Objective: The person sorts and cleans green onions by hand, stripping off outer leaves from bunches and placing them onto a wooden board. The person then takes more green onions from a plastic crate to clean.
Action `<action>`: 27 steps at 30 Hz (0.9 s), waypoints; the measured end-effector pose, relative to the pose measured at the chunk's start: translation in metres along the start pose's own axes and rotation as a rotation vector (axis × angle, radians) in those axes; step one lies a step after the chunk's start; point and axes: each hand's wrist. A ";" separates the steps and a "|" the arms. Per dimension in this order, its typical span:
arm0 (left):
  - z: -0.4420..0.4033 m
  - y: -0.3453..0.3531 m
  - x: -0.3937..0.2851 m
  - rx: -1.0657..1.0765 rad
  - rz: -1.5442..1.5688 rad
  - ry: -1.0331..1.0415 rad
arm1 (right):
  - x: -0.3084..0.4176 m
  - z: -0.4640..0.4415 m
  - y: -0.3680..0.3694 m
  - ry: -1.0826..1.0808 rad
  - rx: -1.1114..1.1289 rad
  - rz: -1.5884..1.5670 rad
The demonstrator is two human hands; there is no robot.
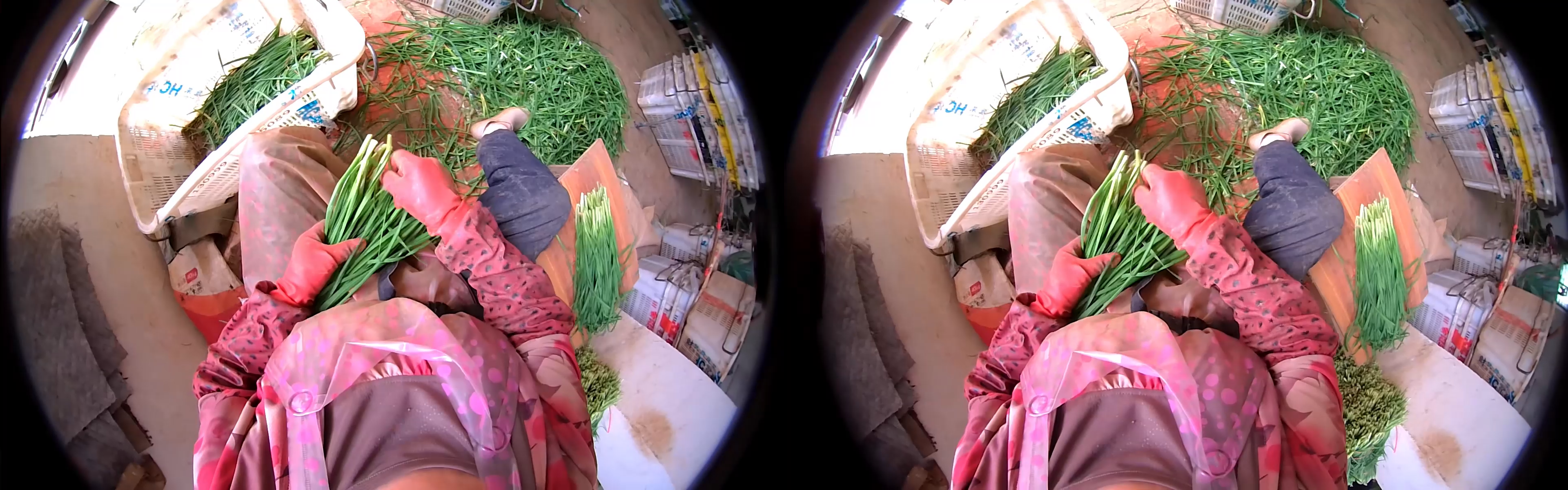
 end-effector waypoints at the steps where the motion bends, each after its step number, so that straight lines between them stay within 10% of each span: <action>1: 0.000 0.001 0.000 0.005 0.004 0.001 | -0.009 -0.006 -0.002 -0.007 -0.187 0.211; 6: 0.001 -0.007 -0.004 0.063 0.022 -0.031 | -0.057 -0.019 -0.116 0.131 -0.420 -0.197; 9: 0.002 -0.006 -0.007 0.054 0.044 -0.045 | -0.076 -0.017 -0.146 0.148 -0.592 0.411; 12: 0.000 -0.006 -0.007 0.020 0.063 -0.055 | -0.008 0.007 -0.102 -0.591 -0.492 0.569; 17: 0.000 -0.005 -0.006 -0.020 -0.020 -0.023 | 0.029 0.031 0.008 -0.053 0.052 0.573; 27: 0.001 -0.007 -0.008 -0.022 0.086 -0.051 | -0.016 0.012 -0.086 0.120 -0.388 0.242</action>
Point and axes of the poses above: each hand's wrist, its own z-axis away from the middle knuckle, its own y-axis out of the palm, x = y × z, and after that the axes turned 9 degrees about x, right-handed
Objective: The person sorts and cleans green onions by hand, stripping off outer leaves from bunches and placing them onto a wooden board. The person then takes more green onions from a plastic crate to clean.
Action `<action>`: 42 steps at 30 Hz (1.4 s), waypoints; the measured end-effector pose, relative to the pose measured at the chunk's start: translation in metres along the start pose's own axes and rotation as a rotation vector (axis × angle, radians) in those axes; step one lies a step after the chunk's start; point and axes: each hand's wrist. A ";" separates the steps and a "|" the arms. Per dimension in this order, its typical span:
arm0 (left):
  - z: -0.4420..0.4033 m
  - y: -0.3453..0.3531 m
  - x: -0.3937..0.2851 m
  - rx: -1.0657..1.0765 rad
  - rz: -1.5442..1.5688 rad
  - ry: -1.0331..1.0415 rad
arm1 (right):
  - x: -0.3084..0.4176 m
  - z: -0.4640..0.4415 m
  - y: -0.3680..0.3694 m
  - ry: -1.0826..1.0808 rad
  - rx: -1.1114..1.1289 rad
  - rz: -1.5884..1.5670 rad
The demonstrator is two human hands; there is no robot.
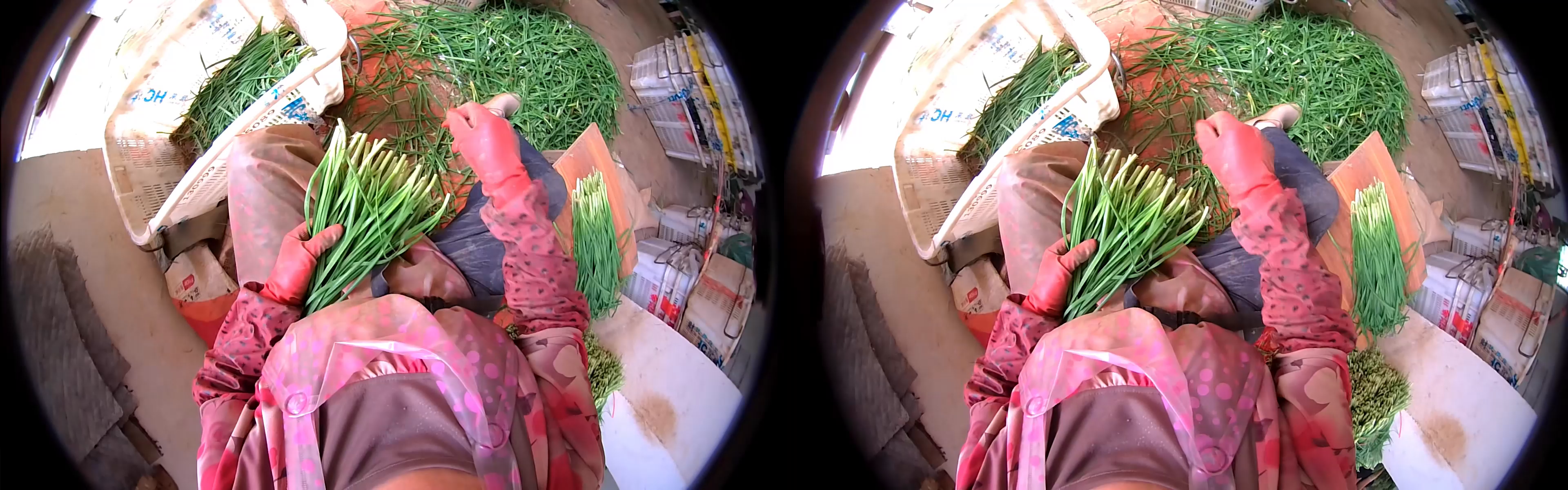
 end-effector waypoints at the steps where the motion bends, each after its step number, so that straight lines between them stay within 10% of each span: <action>1: 0.000 0.001 -0.001 -0.014 0.006 0.002 | 0.019 0.011 -0.009 0.025 0.111 -0.113; 7: -0.003 -0.001 0.008 -0.016 -0.051 0.064 | 0.053 0.051 0.062 -0.121 0.487 0.267; 11: -0.002 -0.002 0.005 -0.055 -0.042 0.022 | 0.033 0.046 0.086 0.128 0.623 -0.292; 16: -0.004 -0.007 0.007 -0.012 -0.015 0.032 | 0.002 0.023 0.078 -0.172 0.110 0.033; 23: -0.001 -0.012 0.002 0.080 0.045 -0.039 | -0.062 -0.065 -0.022 0.162 -0.029 0.633; 29: -0.002 -0.011 -0.005 0.250 0.115 -0.086 | 0.015 -0.031 0.035 -0.387 0.501 -0.731; 31: 0.001 -0.003 -0.012 0.392 0.002 -0.093 | 0.045 -0.007 0.068 -0.522 0.379 -0.305; 42: -0.007 -0.019 0.002 0.274 0.027 -0.092 | -0.033 -0.048 0.020 0.228 0.134 -0.793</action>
Point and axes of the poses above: each hand's wrist, its own z-axis away from the middle knuckle, its own y-axis out of the palm, x = y × z, and after that the axes turned 9 degrees about x, right-handed
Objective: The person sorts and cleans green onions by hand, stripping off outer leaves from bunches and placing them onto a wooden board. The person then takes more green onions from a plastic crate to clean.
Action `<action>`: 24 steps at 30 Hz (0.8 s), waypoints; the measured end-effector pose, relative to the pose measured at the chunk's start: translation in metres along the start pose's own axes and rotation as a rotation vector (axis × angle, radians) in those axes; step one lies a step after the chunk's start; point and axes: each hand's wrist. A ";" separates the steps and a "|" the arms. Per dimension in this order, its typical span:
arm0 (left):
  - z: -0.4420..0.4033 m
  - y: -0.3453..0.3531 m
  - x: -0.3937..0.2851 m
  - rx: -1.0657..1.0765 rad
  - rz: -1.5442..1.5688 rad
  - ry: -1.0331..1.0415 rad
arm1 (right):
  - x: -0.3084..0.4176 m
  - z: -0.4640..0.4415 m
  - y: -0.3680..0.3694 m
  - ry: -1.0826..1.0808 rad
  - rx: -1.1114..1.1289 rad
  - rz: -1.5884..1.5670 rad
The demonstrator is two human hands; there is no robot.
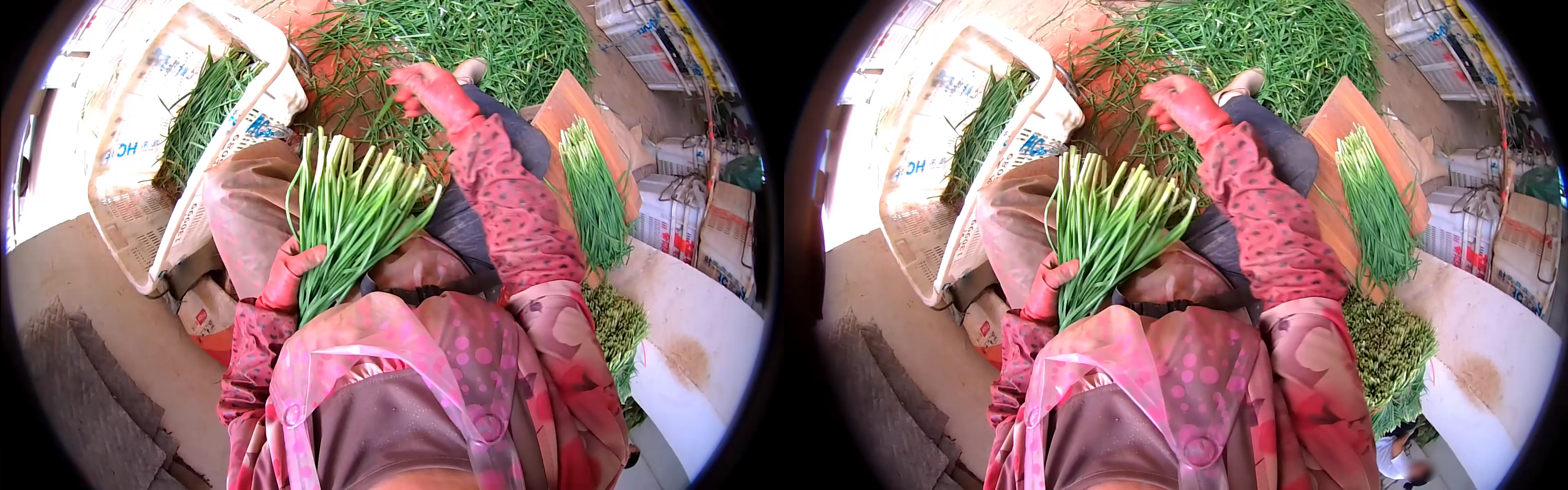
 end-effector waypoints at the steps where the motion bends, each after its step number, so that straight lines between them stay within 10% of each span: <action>1: -0.001 0.000 -0.001 0.008 0.048 0.005 | 0.008 0.015 0.004 -0.101 0.220 0.015; 4: -0.005 0.009 -0.003 0.057 -0.016 -0.029 | -0.014 0.034 0.050 -0.474 0.530 0.353; 7: -0.004 0.006 0.000 0.030 -0.104 -0.044 | -0.026 0.029 0.065 -0.221 0.337 0.506; 10: 0.001 -0.003 0.000 0.074 -0.101 -0.037 | -0.020 0.032 0.017 0.015 -0.025 -0.030; 19: 0.002 -0.025 0.008 -0.012 -0.007 0.080 | -0.051 0.124 0.013 0.022 0.455 -0.345; 24: 0.010 -0.047 0.001 0.019 -0.065 0.088 | -0.039 0.112 0.078 -0.158 0.340 -0.557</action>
Point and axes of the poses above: each hand's wrist, its own z-axis away from the middle knuckle, its own y-axis out of the palm, x = y × z, and after that the axes turned 9 degrees about x, right-handed
